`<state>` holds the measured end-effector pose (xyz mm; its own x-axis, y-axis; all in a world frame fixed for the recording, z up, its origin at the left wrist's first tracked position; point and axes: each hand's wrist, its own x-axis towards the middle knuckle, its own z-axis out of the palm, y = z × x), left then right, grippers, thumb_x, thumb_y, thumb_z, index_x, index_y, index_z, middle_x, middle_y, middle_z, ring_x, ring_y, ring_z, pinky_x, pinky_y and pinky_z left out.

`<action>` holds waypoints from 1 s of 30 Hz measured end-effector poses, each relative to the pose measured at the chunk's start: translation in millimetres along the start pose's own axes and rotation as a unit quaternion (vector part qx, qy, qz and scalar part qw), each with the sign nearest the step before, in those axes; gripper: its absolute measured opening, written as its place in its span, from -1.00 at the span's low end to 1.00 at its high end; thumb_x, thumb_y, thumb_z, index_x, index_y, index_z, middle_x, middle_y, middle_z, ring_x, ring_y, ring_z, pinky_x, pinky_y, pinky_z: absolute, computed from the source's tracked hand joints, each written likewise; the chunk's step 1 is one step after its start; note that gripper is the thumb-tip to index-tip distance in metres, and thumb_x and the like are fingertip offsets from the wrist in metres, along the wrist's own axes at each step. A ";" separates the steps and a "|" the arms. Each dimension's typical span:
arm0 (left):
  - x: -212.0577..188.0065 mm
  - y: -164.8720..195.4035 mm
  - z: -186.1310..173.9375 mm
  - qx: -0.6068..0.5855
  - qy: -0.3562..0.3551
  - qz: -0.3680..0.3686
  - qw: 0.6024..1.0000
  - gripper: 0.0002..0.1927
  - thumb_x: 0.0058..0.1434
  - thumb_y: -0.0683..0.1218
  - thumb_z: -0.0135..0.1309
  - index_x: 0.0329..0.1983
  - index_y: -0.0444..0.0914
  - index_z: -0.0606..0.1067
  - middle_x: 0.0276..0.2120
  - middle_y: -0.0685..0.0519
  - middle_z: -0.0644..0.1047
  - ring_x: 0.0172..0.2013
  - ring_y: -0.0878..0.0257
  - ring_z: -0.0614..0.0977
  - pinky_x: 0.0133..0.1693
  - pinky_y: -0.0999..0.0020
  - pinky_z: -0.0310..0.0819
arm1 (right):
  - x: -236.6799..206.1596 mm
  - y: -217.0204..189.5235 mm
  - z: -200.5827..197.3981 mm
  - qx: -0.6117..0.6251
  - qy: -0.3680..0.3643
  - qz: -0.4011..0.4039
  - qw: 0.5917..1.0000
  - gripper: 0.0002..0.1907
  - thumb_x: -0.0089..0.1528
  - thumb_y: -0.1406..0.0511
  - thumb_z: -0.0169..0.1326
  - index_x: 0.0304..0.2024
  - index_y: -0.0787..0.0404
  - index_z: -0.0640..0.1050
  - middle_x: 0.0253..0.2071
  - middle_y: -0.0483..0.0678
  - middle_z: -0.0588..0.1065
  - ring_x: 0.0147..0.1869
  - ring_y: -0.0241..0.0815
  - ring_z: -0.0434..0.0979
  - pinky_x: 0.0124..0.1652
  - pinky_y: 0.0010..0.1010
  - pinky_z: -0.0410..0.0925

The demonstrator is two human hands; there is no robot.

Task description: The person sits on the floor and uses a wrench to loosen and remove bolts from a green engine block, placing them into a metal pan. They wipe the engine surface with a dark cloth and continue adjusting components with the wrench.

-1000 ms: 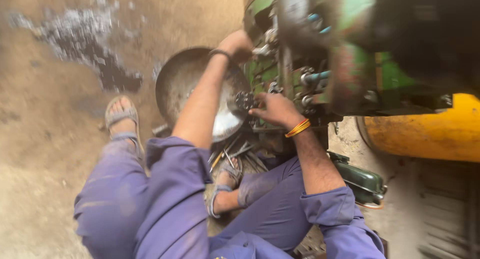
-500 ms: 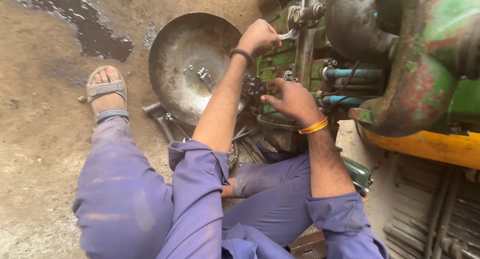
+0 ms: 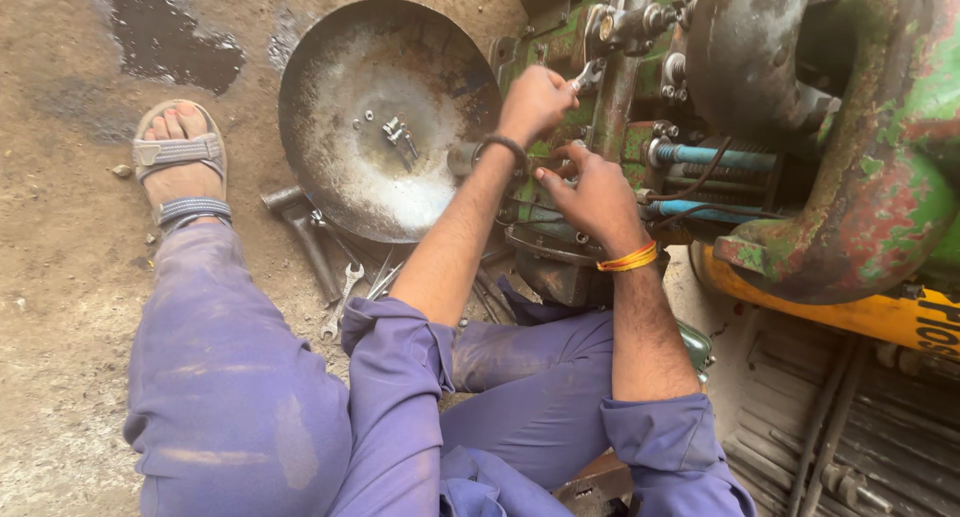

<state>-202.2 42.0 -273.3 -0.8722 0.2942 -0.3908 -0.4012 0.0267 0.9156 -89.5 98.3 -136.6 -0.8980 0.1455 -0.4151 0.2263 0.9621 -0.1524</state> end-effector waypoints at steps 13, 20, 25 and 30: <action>-10.1 47.4 -63.0 0.207 -0.107 0.129 0.964 -0.87 -0.05 -0.12 0.42 -0.45 -0.17 0.67 -0.39 -0.05 0.68 -0.35 0.19 0.74 -0.25 0.29 0.62 | 1.0 0.8 12.2 0.068 0.188 -0.112 0.974 -0.13 0.18 0.24 0.29 0.38 0.41 0.15 -0.01 0.34 0.49 -0.30 0.05 0.64 -0.20 -0.10 0.48; -6.2 37.6 -52.6 -0.038 -0.061 0.217 0.973 -0.68 -0.17 -0.10 0.50 -0.40 -0.27 0.61 -0.44 0.02 0.69 -0.43 0.33 0.67 -0.34 0.33 0.62 | 21.7 16.8 20.7 0.473 -0.017 0.050 0.879 -0.74 0.48 0.26 0.03 -0.01 0.41 0.47 -0.26 0.09 0.57 -0.38 -0.20 0.61 -0.36 -0.40 0.50; -4.8 17.5 -18.8 0.089 -0.117 0.096 0.984 -0.75 0.14 0.02 0.30 -0.35 -0.27 0.64 -0.44 -0.04 0.67 -0.40 0.21 0.70 -0.26 0.25 0.57 | 27.6 17.4 26.1 0.602 -0.043 0.081 0.793 -0.78 0.43 0.27 -0.03 -0.07 0.34 0.49 -0.28 0.01 0.60 -0.37 -0.21 0.65 -0.34 -0.36 0.56; -11.1 16.2 -13.6 0.171 -0.101 0.015 0.980 -0.83 0.17 -0.06 0.20 -0.37 -0.27 0.65 -0.41 -0.06 0.67 -0.34 0.12 0.72 -0.22 0.18 0.59 | 23.6 11.8 21.4 0.291 -0.021 0.074 0.954 -0.69 0.39 0.24 -0.02 -0.10 0.39 0.58 -0.32 0.03 0.64 -0.36 -0.23 0.69 -0.37 -0.43 0.51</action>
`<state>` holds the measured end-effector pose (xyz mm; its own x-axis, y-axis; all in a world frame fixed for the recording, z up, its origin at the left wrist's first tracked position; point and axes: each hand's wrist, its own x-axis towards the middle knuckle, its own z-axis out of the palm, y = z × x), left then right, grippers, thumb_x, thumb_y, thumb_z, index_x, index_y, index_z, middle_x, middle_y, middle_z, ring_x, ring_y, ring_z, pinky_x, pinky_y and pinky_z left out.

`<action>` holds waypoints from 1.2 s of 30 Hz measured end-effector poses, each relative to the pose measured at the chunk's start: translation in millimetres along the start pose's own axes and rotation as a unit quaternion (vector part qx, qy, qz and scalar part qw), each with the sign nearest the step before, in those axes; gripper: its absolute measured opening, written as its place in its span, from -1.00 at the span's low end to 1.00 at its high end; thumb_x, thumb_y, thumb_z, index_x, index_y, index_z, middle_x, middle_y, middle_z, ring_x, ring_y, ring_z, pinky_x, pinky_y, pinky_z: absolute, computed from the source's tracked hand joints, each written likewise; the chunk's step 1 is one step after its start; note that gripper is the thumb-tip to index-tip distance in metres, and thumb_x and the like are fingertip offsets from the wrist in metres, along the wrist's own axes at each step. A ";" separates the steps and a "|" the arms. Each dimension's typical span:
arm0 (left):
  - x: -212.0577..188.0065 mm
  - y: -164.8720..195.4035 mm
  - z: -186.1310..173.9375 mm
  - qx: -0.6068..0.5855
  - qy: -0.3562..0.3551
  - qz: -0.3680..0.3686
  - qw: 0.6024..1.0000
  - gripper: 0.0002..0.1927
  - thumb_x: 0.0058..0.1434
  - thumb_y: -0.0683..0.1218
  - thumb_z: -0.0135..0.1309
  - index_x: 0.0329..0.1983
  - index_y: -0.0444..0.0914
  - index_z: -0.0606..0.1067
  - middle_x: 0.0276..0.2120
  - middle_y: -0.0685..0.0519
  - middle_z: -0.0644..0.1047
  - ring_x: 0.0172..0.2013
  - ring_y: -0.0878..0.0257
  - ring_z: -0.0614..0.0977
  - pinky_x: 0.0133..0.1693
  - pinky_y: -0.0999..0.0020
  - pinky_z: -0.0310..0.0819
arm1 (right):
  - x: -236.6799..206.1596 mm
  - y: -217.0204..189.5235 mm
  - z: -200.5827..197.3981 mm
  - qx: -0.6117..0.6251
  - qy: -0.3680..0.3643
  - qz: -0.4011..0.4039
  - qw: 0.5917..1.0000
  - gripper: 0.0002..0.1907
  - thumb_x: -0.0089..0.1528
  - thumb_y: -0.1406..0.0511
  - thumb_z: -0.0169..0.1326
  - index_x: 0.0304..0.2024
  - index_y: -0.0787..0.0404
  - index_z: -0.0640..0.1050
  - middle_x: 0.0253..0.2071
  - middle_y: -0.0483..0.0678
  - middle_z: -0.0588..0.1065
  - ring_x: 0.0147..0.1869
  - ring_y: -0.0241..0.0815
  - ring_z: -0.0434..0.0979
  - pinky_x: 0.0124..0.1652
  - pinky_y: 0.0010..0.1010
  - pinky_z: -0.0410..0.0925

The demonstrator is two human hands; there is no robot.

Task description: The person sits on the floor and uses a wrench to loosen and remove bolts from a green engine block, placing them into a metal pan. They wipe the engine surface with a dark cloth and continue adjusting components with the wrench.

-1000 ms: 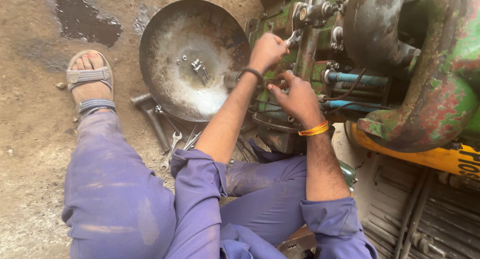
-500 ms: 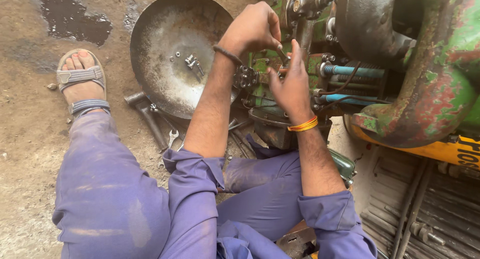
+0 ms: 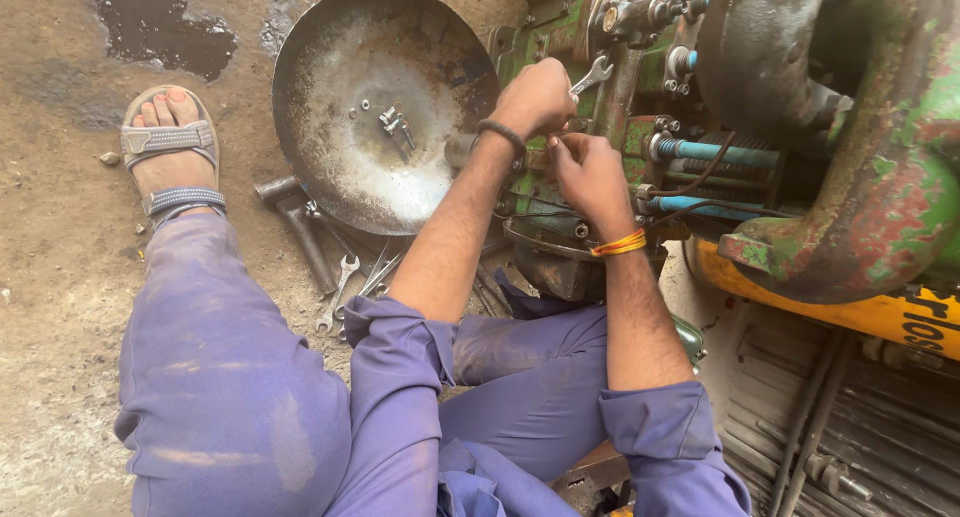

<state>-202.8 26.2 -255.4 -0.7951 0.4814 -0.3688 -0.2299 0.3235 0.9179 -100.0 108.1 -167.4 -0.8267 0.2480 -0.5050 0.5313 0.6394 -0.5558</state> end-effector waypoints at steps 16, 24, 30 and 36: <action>14.7 9.0 5.3 -0.058 0.116 -0.012 0.991 -0.84 0.12 -0.03 0.18 -0.35 -0.19 0.66 -0.34 -0.14 0.66 -0.25 -0.02 0.72 -0.12 0.14 0.58 | -18.4 -16.7 -9.2 -0.153 0.051 -0.042 0.986 -0.65 0.34 0.18 0.09 -0.04 0.35 0.61 -0.34 0.08 0.65 -0.40 -0.21 0.70 -0.33 -0.36 0.48; 6.8 7.8 6.7 -0.113 0.124 -0.012 0.986 -0.83 0.14 -0.03 0.15 -0.42 -0.20 0.65 -0.46 -0.12 0.67 -0.37 0.02 0.74 -0.20 0.18 0.61 | -9.9 -9.3 -4.9 -0.172 0.098 -0.117 0.973 -0.67 0.31 0.23 0.13 0.06 0.28 0.53 -0.28 0.12 0.65 -0.34 -0.07 0.70 -0.26 -0.27 0.47; 4.7 -0.7 3.5 -0.185 0.082 -0.020 0.979 -0.77 0.14 -0.04 0.12 -0.48 -0.27 0.64 -0.59 -0.05 0.66 -0.51 0.15 0.77 -0.35 0.24 0.65 | -8.4 -4.7 -5.8 -0.177 0.090 -0.111 0.974 -0.68 0.32 0.23 0.14 0.06 0.26 0.53 -0.22 0.14 0.65 -0.30 -0.06 0.70 -0.24 -0.25 0.48; 6.6 4.3 11.3 -0.125 0.134 0.027 0.983 -0.78 0.14 -0.02 0.15 -0.44 -0.24 0.66 -0.57 -0.09 0.64 -0.50 0.10 0.71 -0.34 0.20 0.58 | -7.8 -2.9 -4.6 -0.167 0.085 -0.083 0.979 -0.64 0.31 0.23 0.12 0.11 0.26 0.48 -0.22 0.15 0.65 -0.24 0.06 0.71 -0.19 -0.18 0.48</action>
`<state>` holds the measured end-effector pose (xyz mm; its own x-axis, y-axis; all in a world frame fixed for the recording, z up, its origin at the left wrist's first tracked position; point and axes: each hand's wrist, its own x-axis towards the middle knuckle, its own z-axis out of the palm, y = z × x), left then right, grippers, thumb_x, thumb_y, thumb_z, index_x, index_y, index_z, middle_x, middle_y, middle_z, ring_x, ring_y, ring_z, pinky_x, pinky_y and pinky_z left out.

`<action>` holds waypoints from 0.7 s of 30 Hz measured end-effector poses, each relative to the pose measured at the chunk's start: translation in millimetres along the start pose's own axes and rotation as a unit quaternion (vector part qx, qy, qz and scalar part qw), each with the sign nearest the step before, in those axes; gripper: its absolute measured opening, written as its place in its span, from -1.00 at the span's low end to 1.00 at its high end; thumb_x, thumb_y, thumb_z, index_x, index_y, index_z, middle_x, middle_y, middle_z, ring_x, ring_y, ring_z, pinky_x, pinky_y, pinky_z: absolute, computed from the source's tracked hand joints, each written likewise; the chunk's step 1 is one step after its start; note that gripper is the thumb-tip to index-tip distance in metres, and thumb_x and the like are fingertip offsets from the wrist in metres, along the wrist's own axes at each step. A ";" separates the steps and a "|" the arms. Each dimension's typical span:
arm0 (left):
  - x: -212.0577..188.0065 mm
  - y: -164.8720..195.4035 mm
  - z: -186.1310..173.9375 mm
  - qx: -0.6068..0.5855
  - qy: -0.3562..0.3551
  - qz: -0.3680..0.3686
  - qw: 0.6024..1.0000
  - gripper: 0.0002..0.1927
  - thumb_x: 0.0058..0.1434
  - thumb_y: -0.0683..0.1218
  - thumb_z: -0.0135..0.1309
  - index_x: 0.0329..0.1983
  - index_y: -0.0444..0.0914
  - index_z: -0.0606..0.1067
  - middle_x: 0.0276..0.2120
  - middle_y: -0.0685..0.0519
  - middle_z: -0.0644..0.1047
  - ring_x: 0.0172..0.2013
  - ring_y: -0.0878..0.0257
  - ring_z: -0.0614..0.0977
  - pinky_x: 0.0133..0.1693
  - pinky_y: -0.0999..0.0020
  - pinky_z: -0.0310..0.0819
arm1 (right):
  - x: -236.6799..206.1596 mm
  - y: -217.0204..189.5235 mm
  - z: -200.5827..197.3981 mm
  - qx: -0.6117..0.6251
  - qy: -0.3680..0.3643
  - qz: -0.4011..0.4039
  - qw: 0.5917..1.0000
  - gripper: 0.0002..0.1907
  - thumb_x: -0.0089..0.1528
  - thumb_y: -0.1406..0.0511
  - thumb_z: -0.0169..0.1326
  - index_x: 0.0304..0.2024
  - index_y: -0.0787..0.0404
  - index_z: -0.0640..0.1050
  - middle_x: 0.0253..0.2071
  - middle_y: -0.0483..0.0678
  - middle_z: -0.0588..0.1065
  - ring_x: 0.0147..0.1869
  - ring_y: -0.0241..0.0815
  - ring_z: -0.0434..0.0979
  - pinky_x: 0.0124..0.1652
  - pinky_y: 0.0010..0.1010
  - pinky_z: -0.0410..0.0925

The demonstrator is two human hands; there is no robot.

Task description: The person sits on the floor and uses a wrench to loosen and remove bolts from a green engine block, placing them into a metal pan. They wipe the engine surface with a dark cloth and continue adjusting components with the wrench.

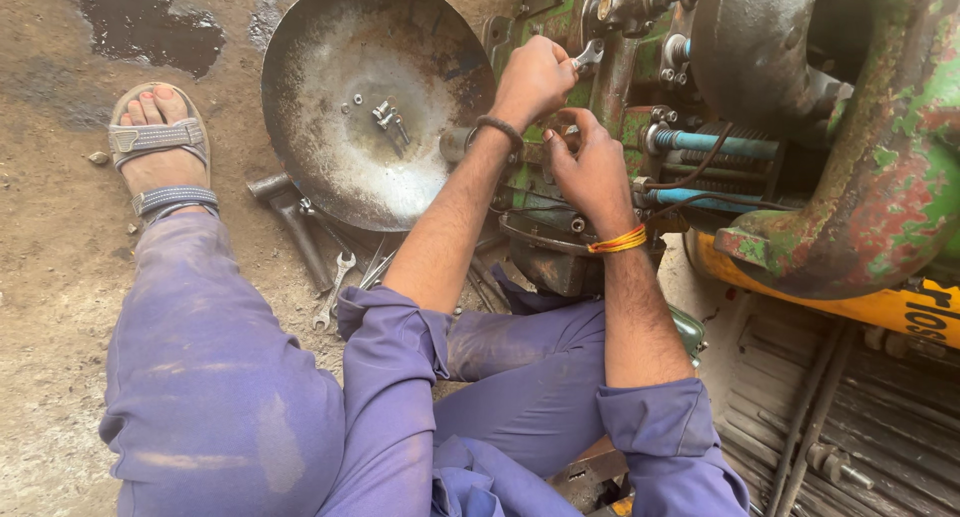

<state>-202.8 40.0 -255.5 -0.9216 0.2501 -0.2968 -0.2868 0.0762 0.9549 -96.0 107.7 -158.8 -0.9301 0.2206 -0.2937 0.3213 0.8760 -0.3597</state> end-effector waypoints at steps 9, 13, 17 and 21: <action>-17.1 9.6 4.8 -0.092 0.052 -0.034 0.994 -0.74 0.18 0.00 0.07 -0.23 -0.27 0.59 -0.39 -0.15 0.68 -0.31 0.01 0.75 -0.18 0.14 0.58 | 8.6 10.2 3.6 -0.036 0.040 -0.056 0.997 -0.28 0.29 0.36 0.05 0.46 0.17 0.09 -0.23 0.22 0.63 -0.11 0.26 0.66 -0.07 -0.02 0.47; -8.7 1.2 9.1 -0.071 0.058 -0.035 0.995 -0.59 0.36 0.06 -0.04 0.10 -0.33 0.38 -0.10 -0.29 0.60 -0.05 -0.14 0.63 0.00 0.05 0.46 | 18.9 10.1 5.2 -0.013 0.040 -0.186 0.982 -0.06 0.20 0.48 -0.04 0.58 -0.01 -0.05 0.03 0.25 0.58 0.04 0.31 0.62 0.02 0.01 0.48; -3.3 -6.5 3.1 0.244 0.065 0.260 0.932 -0.51 0.22 0.18 0.14 -0.01 -0.27 0.43 0.06 -0.45 0.48 0.03 -0.12 0.58 0.02 0.32 0.55 | 23.7 10.4 8.7 -0.108 0.015 -0.088 0.990 -0.15 0.30 0.43 0.02 0.56 -0.17 0.04 -0.05 0.21 0.59 -0.02 0.34 0.59 -0.07 0.12 0.42; -3.8 0.7 -10.1 -0.344 -0.099 -0.147 0.922 -0.26 0.32 0.34 -0.27 0.20 -0.37 0.36 -0.04 -0.14 0.51 -0.12 0.18 0.56 -0.24 0.24 0.53 | 23.5 9.3 16.1 -0.143 0.038 -0.099 0.984 -0.28 0.29 0.40 0.04 0.46 -0.14 0.15 -0.04 0.07 0.63 -0.09 0.27 0.62 -0.15 0.11 0.42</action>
<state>-202.1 29.4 -253.7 -0.7318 0.4924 -0.4711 -0.6769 -0.4452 0.5861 -111.9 114.2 -183.3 -0.9837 0.0546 -0.1715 0.0786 0.9875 -0.1365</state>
